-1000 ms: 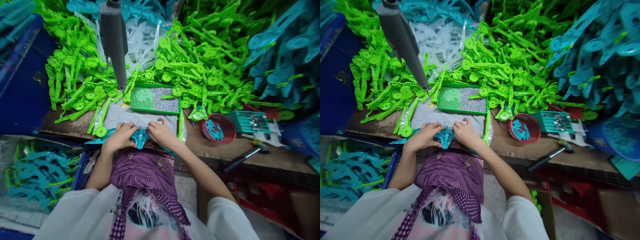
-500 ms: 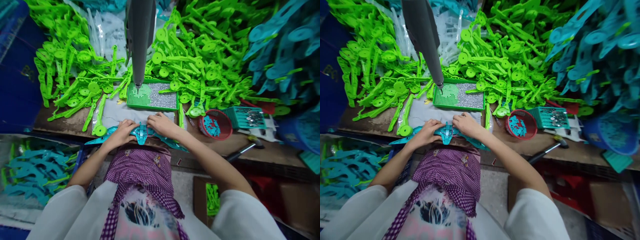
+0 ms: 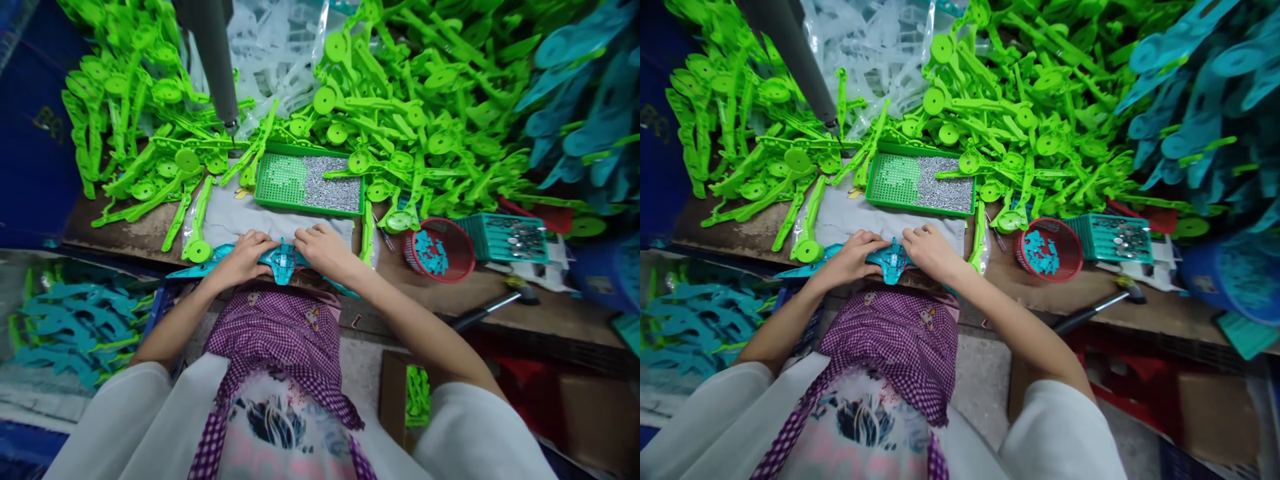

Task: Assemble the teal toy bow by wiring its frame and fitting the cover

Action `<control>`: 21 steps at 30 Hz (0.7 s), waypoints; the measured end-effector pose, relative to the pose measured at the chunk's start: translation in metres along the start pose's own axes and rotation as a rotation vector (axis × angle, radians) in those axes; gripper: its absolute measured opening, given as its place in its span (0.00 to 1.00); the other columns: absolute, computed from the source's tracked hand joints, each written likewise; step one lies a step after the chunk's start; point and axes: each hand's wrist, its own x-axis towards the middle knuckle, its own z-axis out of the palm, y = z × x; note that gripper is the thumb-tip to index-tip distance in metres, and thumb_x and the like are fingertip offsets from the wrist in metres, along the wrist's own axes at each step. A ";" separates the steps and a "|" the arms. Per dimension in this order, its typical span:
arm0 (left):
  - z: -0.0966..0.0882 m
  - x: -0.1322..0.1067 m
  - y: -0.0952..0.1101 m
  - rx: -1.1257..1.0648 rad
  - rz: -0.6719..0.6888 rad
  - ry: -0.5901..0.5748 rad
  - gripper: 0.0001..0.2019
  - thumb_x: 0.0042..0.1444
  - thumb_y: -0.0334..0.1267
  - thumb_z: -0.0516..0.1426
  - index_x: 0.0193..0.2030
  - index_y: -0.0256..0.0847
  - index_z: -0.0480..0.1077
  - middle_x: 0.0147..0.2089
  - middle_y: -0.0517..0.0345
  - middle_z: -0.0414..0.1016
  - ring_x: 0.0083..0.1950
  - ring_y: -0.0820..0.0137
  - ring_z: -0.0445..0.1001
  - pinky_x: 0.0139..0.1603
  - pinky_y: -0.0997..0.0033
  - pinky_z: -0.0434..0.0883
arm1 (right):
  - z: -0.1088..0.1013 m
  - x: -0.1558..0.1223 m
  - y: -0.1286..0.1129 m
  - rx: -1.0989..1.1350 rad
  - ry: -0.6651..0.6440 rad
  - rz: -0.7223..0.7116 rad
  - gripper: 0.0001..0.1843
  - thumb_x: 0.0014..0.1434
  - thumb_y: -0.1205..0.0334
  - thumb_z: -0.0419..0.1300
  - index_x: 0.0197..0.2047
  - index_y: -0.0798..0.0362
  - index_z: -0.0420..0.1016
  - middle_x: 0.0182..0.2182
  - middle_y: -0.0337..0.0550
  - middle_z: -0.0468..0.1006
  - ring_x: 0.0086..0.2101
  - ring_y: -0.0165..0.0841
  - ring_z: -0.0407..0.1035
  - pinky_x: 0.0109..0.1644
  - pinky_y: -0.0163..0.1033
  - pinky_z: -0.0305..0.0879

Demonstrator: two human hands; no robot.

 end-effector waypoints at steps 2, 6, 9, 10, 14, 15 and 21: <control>0.000 0.000 0.000 -0.013 -0.007 -0.004 0.27 0.52 0.40 0.64 0.60 0.44 0.66 0.49 0.51 0.69 0.51 0.60 0.64 0.54 0.58 0.65 | 0.008 -0.006 -0.002 0.061 0.061 0.056 0.13 0.66 0.67 0.48 0.39 0.57 0.75 0.36 0.48 0.76 0.35 0.35 0.66 0.43 0.42 0.54; -0.001 0.001 0.000 -0.027 -0.009 -0.012 0.28 0.52 0.41 0.64 0.61 0.44 0.65 0.49 0.51 0.69 0.50 0.59 0.64 0.54 0.57 0.65 | 0.009 -0.025 0.000 0.303 0.267 0.169 0.14 0.67 0.63 0.49 0.48 0.55 0.74 0.44 0.50 0.76 0.45 0.38 0.68 0.52 0.46 0.58; -0.002 0.001 0.000 -0.029 -0.017 -0.021 0.28 0.52 0.41 0.64 0.60 0.42 0.65 0.50 0.50 0.69 0.51 0.59 0.64 0.53 0.57 0.65 | -0.009 -0.039 -0.005 0.507 0.512 0.361 0.15 0.65 0.60 0.53 0.52 0.51 0.72 0.47 0.50 0.73 0.49 0.38 0.67 0.52 0.48 0.62; -0.002 0.001 0.000 -0.029 -0.023 -0.026 0.28 0.52 0.40 0.64 0.60 0.42 0.65 0.50 0.51 0.69 0.51 0.59 0.65 0.53 0.58 0.65 | -0.017 -0.041 -0.010 0.576 0.602 0.433 0.14 0.65 0.59 0.54 0.51 0.50 0.73 0.46 0.48 0.73 0.48 0.37 0.68 0.52 0.47 0.64; -0.005 0.001 0.000 -0.010 -0.032 -0.052 0.27 0.53 0.40 0.64 0.59 0.43 0.64 0.52 0.50 0.68 0.52 0.59 0.65 0.55 0.57 0.64 | -0.043 -0.036 -0.027 0.771 0.955 0.688 0.10 0.63 0.58 0.56 0.44 0.47 0.76 0.41 0.43 0.73 0.46 0.34 0.69 0.51 0.46 0.67; -0.006 0.001 0.002 0.002 -0.030 -0.068 0.27 0.53 0.40 0.64 0.60 0.43 0.63 0.53 0.50 0.67 0.53 0.59 0.65 0.56 0.56 0.64 | -0.048 -0.032 -0.028 0.793 1.015 0.720 0.10 0.63 0.57 0.56 0.43 0.47 0.77 0.41 0.42 0.73 0.46 0.34 0.69 0.51 0.46 0.67; -0.015 0.001 0.027 0.161 -0.070 -0.113 0.39 0.52 0.41 0.64 0.68 0.44 0.51 0.65 0.40 0.57 0.62 0.47 0.57 0.58 0.46 0.58 | -0.056 -0.017 -0.011 0.863 1.095 0.711 0.12 0.64 0.53 0.54 0.45 0.47 0.76 0.42 0.42 0.76 0.43 0.33 0.70 0.49 0.45 0.68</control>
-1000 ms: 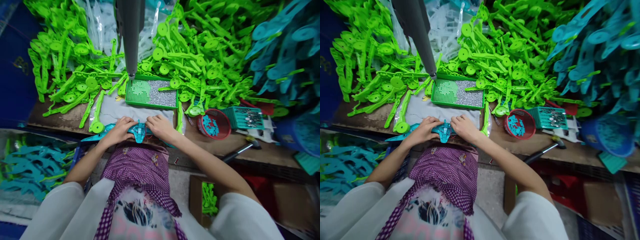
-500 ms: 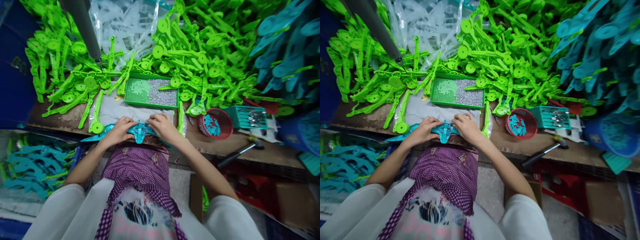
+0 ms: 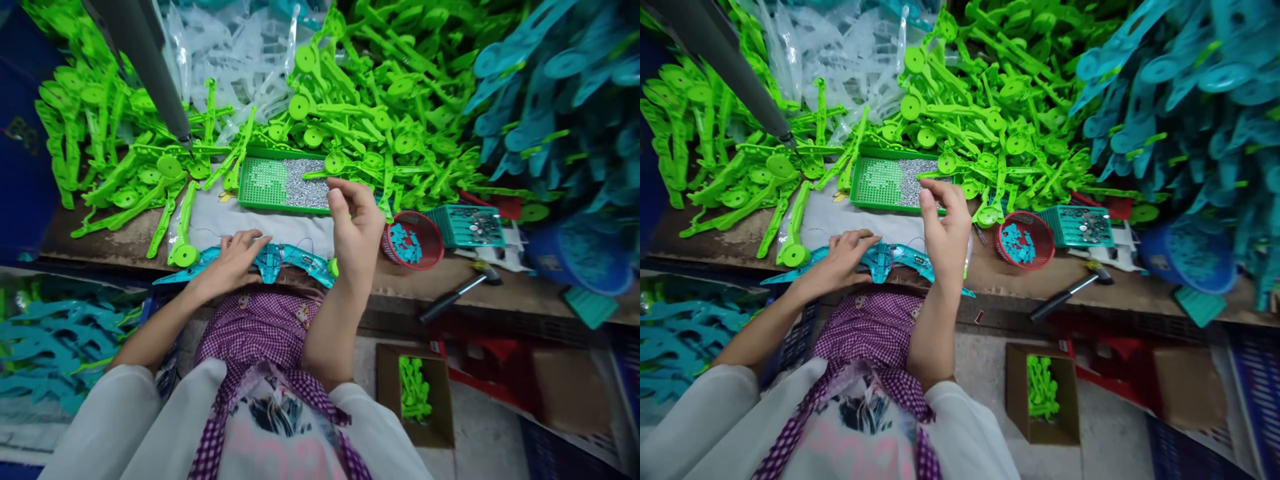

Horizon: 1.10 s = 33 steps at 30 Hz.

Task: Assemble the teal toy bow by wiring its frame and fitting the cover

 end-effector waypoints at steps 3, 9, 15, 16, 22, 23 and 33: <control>-0.008 0.002 0.012 -0.072 0.103 -0.081 0.47 0.50 0.50 0.65 0.71 0.46 0.43 0.69 0.39 0.52 0.66 0.45 0.53 0.61 0.44 0.53 | -0.013 -0.012 0.020 -0.061 -0.025 0.050 0.12 0.63 0.54 0.55 0.42 0.49 0.76 0.39 0.42 0.77 0.42 0.33 0.71 0.49 0.45 0.68; -0.009 0.050 0.027 -0.198 0.118 -0.055 0.41 0.55 0.57 0.58 0.69 0.43 0.48 0.66 0.40 0.60 0.64 0.50 0.58 0.60 0.49 0.52 | -0.043 -0.068 0.059 -0.331 -0.051 0.045 0.12 0.63 0.57 0.55 0.43 0.52 0.76 0.40 0.49 0.76 0.43 0.37 0.71 0.49 0.48 0.68; 0.001 0.104 0.042 -0.140 0.169 -0.139 0.29 0.54 0.32 0.60 0.63 0.42 0.61 0.42 0.54 0.78 0.52 0.56 0.69 0.53 0.55 0.53 | -0.040 -0.116 0.063 -0.632 -0.343 -0.363 0.16 0.61 0.60 0.57 0.53 0.47 0.72 0.45 0.51 0.77 0.47 0.41 0.70 0.56 0.52 0.61; 0.000 0.106 0.042 -0.139 0.158 -0.151 0.28 0.53 0.30 0.60 0.61 0.42 0.62 0.38 0.56 0.79 0.50 0.57 0.70 0.52 0.57 0.53 | -0.038 -0.120 0.063 -0.661 -0.410 -0.429 0.16 0.62 0.61 0.57 0.53 0.47 0.72 0.45 0.49 0.78 0.46 0.39 0.71 0.56 0.51 0.59; -0.009 0.105 0.041 -0.112 0.020 -0.299 0.16 0.52 0.31 0.58 0.48 0.40 0.75 0.31 0.58 0.78 0.41 0.62 0.73 0.45 0.62 0.55 | -0.031 -0.117 0.065 -0.769 -0.513 -0.565 0.17 0.65 0.63 0.52 0.56 0.49 0.71 0.46 0.48 0.79 0.45 0.35 0.71 0.53 0.45 0.55; -0.009 0.105 0.041 -0.133 0.001 -0.331 0.13 0.53 0.34 0.59 0.46 0.40 0.76 0.31 0.59 0.78 0.39 0.63 0.73 0.44 0.63 0.55 | -0.032 -0.114 0.066 -0.769 -0.523 -0.585 0.16 0.65 0.63 0.52 0.55 0.49 0.72 0.45 0.48 0.79 0.45 0.35 0.71 0.53 0.45 0.55; 0.002 0.090 0.015 -0.202 0.069 -0.144 0.10 0.59 0.44 0.58 0.35 0.41 0.76 0.37 0.55 0.75 0.44 0.63 0.68 0.47 0.62 0.56 | -0.039 -0.098 0.079 -0.692 -0.710 -0.578 0.20 0.66 0.66 0.50 0.59 0.50 0.69 0.51 0.52 0.76 0.48 0.38 0.68 0.44 0.43 0.63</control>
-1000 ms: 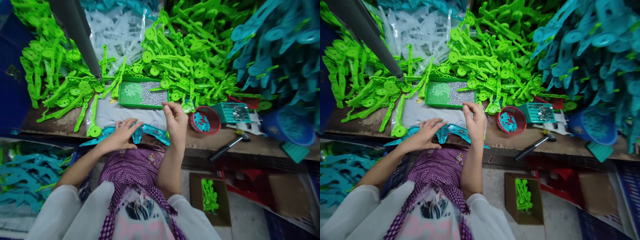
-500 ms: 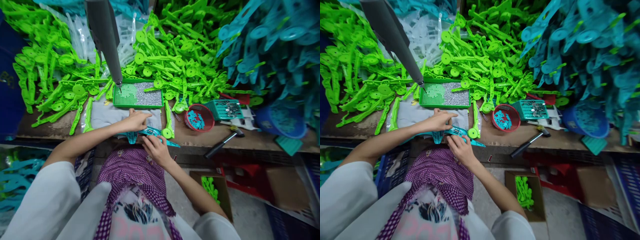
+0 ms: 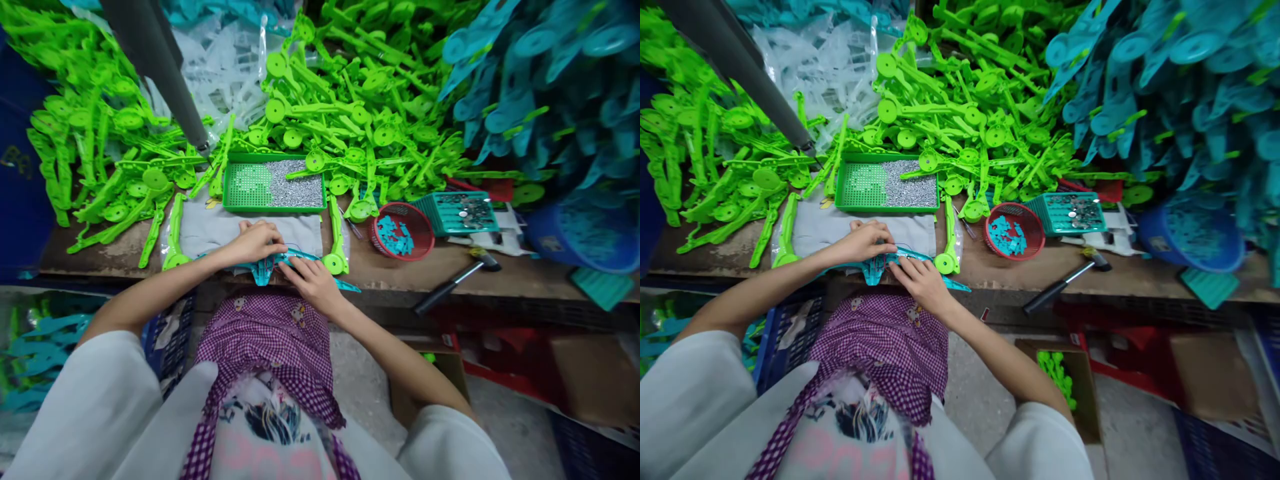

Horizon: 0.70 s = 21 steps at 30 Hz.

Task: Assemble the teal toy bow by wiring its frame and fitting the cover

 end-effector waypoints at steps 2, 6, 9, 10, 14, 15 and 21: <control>0.002 -0.010 -0.002 0.049 -0.015 0.023 0.10 0.60 0.44 0.57 0.36 0.42 0.76 0.39 0.55 0.76 0.47 0.62 0.67 0.50 0.58 0.54 | 0.000 0.002 0.000 0.020 0.001 0.016 0.19 0.65 0.66 0.51 0.58 0.53 0.71 0.49 0.53 0.77 0.46 0.39 0.69 0.43 0.44 0.64; 0.001 -0.025 -0.001 0.069 -0.002 0.039 0.08 0.60 0.43 0.58 0.38 0.44 0.77 0.42 0.56 0.75 0.50 0.61 0.66 0.51 0.57 0.51 | -0.004 0.009 -0.003 0.144 0.035 0.132 0.15 0.65 0.63 0.52 0.51 0.53 0.76 0.44 0.51 0.78 0.42 0.37 0.69 0.43 0.43 0.66; -0.002 -0.028 -0.001 0.064 0.025 0.045 0.07 0.59 0.43 0.59 0.39 0.45 0.77 0.44 0.56 0.74 0.51 0.60 0.65 0.51 0.57 0.52 | -0.010 0.019 -0.001 0.298 0.078 0.257 0.14 0.65 0.60 0.53 0.45 0.53 0.78 0.40 0.49 0.78 0.40 0.36 0.68 0.44 0.43 0.67; -0.004 -0.029 -0.001 0.065 0.033 0.047 0.07 0.59 0.42 0.59 0.39 0.45 0.77 0.44 0.56 0.74 0.51 0.60 0.65 0.51 0.57 0.53 | -0.012 0.023 0.000 0.348 0.094 0.293 0.13 0.65 0.59 0.53 0.43 0.53 0.78 0.38 0.48 0.77 0.39 0.36 0.68 0.44 0.43 0.67; -0.005 -0.032 -0.006 -0.001 0.093 0.018 0.07 0.59 0.39 0.57 0.41 0.42 0.76 0.41 0.55 0.73 0.46 0.65 0.69 0.48 0.62 0.61 | -0.016 0.027 0.002 0.483 0.139 0.374 0.12 0.64 0.59 0.54 0.42 0.54 0.78 0.37 0.48 0.76 0.40 0.35 0.70 0.44 0.41 0.67; -0.004 -0.033 -0.007 -0.033 0.100 0.018 0.08 0.60 0.38 0.57 0.41 0.41 0.75 0.41 0.55 0.73 0.43 0.66 0.70 0.46 0.64 0.63 | -0.017 0.025 -0.001 0.457 0.157 0.371 0.13 0.64 0.60 0.54 0.45 0.54 0.77 0.39 0.49 0.76 0.42 0.36 0.70 0.45 0.42 0.66; 0.000 -0.030 -0.011 -0.146 0.108 0.026 0.06 0.58 0.37 0.58 0.39 0.38 0.75 0.37 0.55 0.73 0.39 0.69 0.72 0.42 0.68 0.68 | -0.008 0.018 -0.040 0.024 0.211 0.208 0.17 0.63 0.62 0.56 0.55 0.47 0.71 0.47 0.47 0.77 0.47 0.38 0.67 0.51 0.46 0.51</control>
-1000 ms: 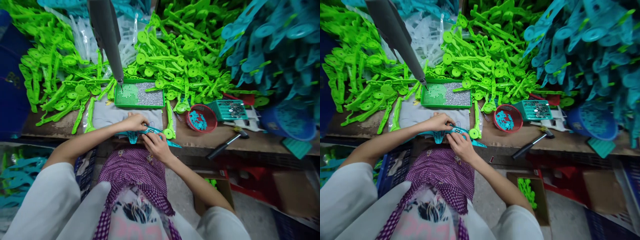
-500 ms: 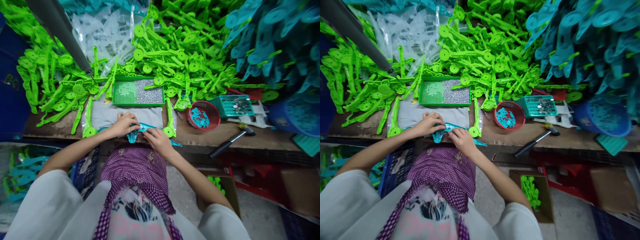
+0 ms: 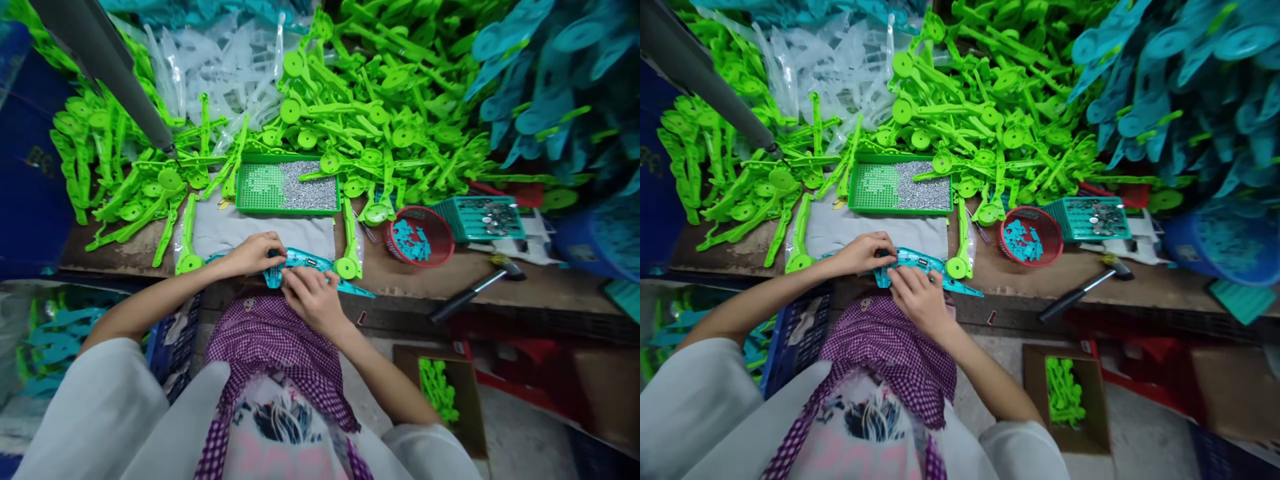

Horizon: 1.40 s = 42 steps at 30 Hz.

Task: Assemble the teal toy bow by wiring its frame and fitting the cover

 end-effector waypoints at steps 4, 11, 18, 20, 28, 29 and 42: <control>-0.005 0.003 -0.002 -0.016 -0.024 0.022 0.06 0.58 0.37 0.57 0.38 0.39 0.75 0.36 0.55 0.74 0.38 0.70 0.73 0.42 0.68 0.69 | 0.014 0.005 -0.007 0.005 -0.095 -0.036 0.10 0.65 0.58 0.54 0.44 0.48 0.76 0.44 0.45 0.78 0.44 0.36 0.68 0.47 0.44 0.47; -0.009 0.005 -0.011 -0.142 -0.103 -0.003 0.07 0.56 0.37 0.58 0.38 0.37 0.76 0.37 0.53 0.79 0.37 0.69 0.75 0.41 0.69 0.69 | 0.010 0.021 0.001 0.064 -0.160 -0.028 0.15 0.67 0.57 0.51 0.51 0.50 0.72 0.46 0.48 0.76 0.44 0.37 0.66 0.45 0.44 0.47; -0.012 0.013 -0.018 -0.340 -0.186 -0.070 0.09 0.53 0.38 0.59 0.37 0.34 0.76 0.34 0.53 0.79 0.34 0.72 0.73 0.37 0.71 0.68 | 0.013 0.039 0.007 0.137 -0.296 -0.043 0.13 0.66 0.56 0.52 0.48 0.51 0.73 0.41 0.46 0.76 0.42 0.37 0.65 0.41 0.42 0.47; -0.013 0.015 -0.020 -0.366 -0.193 -0.085 0.09 0.52 0.38 0.60 0.37 0.34 0.76 0.34 0.54 0.79 0.33 0.72 0.72 0.36 0.72 0.68 | 0.013 0.040 0.008 0.117 -0.277 -0.049 0.13 0.66 0.56 0.52 0.46 0.51 0.74 0.40 0.45 0.76 0.41 0.37 0.65 0.41 0.42 0.46; -0.014 0.020 -0.026 -0.416 -0.200 -0.140 0.08 0.53 0.37 0.60 0.37 0.35 0.75 0.28 0.58 0.76 0.28 0.75 0.70 0.31 0.75 0.66 | 0.005 0.037 0.011 0.212 -0.165 0.041 0.14 0.67 0.57 0.51 0.37 0.52 0.75 0.33 0.42 0.76 0.37 0.33 0.67 0.45 0.43 0.47; -0.014 0.017 -0.024 -0.398 -0.177 -0.117 0.08 0.53 0.37 0.60 0.37 0.35 0.75 0.31 0.57 0.77 0.30 0.75 0.71 0.33 0.74 0.67 | 0.004 0.037 0.014 0.260 -0.133 0.129 0.13 0.67 0.57 0.52 0.37 0.52 0.75 0.33 0.41 0.76 0.37 0.33 0.68 0.45 0.43 0.48; 0.010 -0.027 0.003 0.611 0.252 0.098 0.10 0.66 0.37 0.50 0.44 0.40 0.73 0.47 0.48 0.75 0.44 0.66 0.72 0.42 0.66 0.67 | 0.005 0.091 0.046 0.336 -0.370 0.317 0.10 0.61 0.58 0.58 0.37 0.52 0.80 0.34 0.45 0.80 0.35 0.36 0.71 0.38 0.40 0.59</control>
